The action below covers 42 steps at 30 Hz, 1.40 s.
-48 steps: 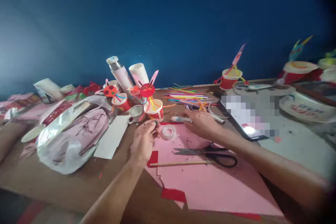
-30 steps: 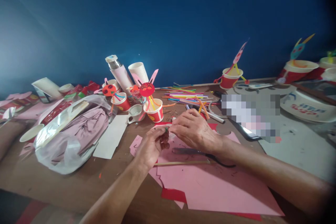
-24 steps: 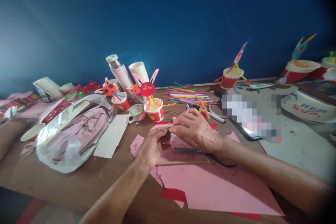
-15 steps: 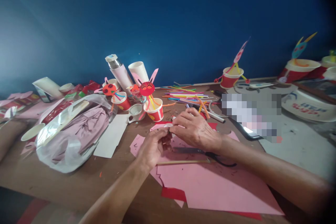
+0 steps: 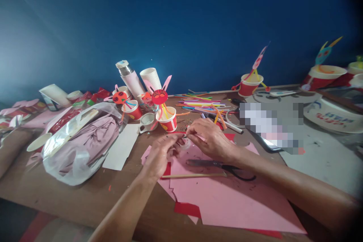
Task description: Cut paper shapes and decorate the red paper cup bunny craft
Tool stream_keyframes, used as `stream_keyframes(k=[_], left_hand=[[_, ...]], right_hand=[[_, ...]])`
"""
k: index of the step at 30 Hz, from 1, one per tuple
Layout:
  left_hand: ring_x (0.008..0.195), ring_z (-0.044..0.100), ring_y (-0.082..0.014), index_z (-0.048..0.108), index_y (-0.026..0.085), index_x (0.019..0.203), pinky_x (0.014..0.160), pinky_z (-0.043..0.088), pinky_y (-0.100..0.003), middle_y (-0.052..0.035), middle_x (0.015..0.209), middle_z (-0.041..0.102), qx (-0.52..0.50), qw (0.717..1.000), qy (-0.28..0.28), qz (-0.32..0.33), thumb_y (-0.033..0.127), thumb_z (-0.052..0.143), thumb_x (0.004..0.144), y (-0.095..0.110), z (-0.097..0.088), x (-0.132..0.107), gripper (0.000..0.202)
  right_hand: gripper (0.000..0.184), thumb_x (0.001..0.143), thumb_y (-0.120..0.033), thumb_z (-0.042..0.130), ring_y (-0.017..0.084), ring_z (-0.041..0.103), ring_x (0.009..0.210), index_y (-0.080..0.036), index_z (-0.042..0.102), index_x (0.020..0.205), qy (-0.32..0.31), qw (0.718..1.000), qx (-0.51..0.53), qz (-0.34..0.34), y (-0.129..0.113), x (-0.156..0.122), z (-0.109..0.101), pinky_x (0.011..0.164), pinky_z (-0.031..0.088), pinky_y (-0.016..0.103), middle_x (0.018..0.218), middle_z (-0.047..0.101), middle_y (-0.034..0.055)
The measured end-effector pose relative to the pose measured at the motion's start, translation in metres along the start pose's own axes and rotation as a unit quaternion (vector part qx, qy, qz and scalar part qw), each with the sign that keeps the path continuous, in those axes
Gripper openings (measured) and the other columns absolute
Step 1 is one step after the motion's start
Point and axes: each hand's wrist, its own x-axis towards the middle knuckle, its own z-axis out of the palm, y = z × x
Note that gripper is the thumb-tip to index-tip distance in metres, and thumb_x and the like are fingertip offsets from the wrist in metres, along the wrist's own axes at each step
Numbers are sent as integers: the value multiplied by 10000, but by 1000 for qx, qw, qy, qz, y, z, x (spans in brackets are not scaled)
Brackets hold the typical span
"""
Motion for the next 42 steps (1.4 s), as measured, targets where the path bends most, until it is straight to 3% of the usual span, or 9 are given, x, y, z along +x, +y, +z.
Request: stream_keyframes(k=[3, 5, 9, 15, 20, 25, 33, 42], left_hand=[[533, 523, -76, 695, 149, 803, 506, 417, -193, -20, 691, 643, 33, 989, 86, 115, 279, 656, 706, 20, -17, 9, 167], [562, 540, -83, 691, 153, 780, 500, 419, -185, -22, 710, 652, 76, 963, 158, 205, 271, 669, 681, 35, -30, 22, 156], [573, 552, -88, 689, 162, 839, 465, 412, -176, -16, 751, 652, 147, 923, 238, 264, 283, 677, 637, 57, -49, 55, 236], [629, 572, -110, 678, 139, 802, 445, 396, -170, -23, 753, 641, 175, 933, 189, 253, 331, 693, 609, 62, -43, 81, 273], [507, 520, -85, 669, 131, 717, 419, 359, -175, 5, 614, 602, 181, 932, 190, 250, 316, 682, 616, 59, -33, 85, 212], [384, 417, -51, 574, 142, 554, 385, 306, -175, 42, 474, 513, 165, 929, 218, 251, 274, 642, 623, 57, -32, 97, 164], [340, 376, -59, 508, 170, 541, 368, 286, -185, 75, 410, 427, 132, 921, 246, 273, 301, 615, 640, 56, -25, 106, 197], [395, 442, -76, 534, 164, 536, 398, 335, -187, 50, 453, 500, 149, 910, 256, 291, 295, 605, 667, 59, -12, 94, 199]], right_hand=[[161, 868, -201, 462, 131, 533, 707, -162, 566, 751, 4, 984, 133, 120, -3, 3, -6, 665, 383, 264, 759, 606, 16], [151, 854, -239, 475, 128, 535, 697, -164, 565, 760, 9, 960, 211, 183, -3, 5, -8, 641, 397, 253, 754, 597, 7], [166, 815, -306, 506, 101, 463, 594, -160, 550, 747, 10, 914, 317, 254, -1, 6, -6, 561, 361, 232, 674, 521, -23], [209, 774, -368, 539, 79, 375, 524, -165, 543, 724, 12, 869, 377, 321, 1, 4, 3, 503, 290, 219, 616, 456, -51], [187, 763, -351, 553, 78, 382, 534, -170, 539, 714, 44, 868, 387, 309, 9, 13, 6, 503, 299, 214, 610, 455, -50], [189, 728, -347, 571, 76, 358, 461, -185, 520, 645, 56, 855, 395, 331, 11, 40, 6, 443, 288, 211, 528, 420, -59], [202, 750, -345, 511, 84, 427, 510, -170, 565, 666, 89, 882, 377, 269, 10, 84, 28, 488, 334, 213, 603, 519, -28], [197, 730, -301, 483, 100, 449, 570, -153, 577, 641, 122, 916, 300, 235, 20, 107, 43, 498, 320, 200, 595, 505, -23]])
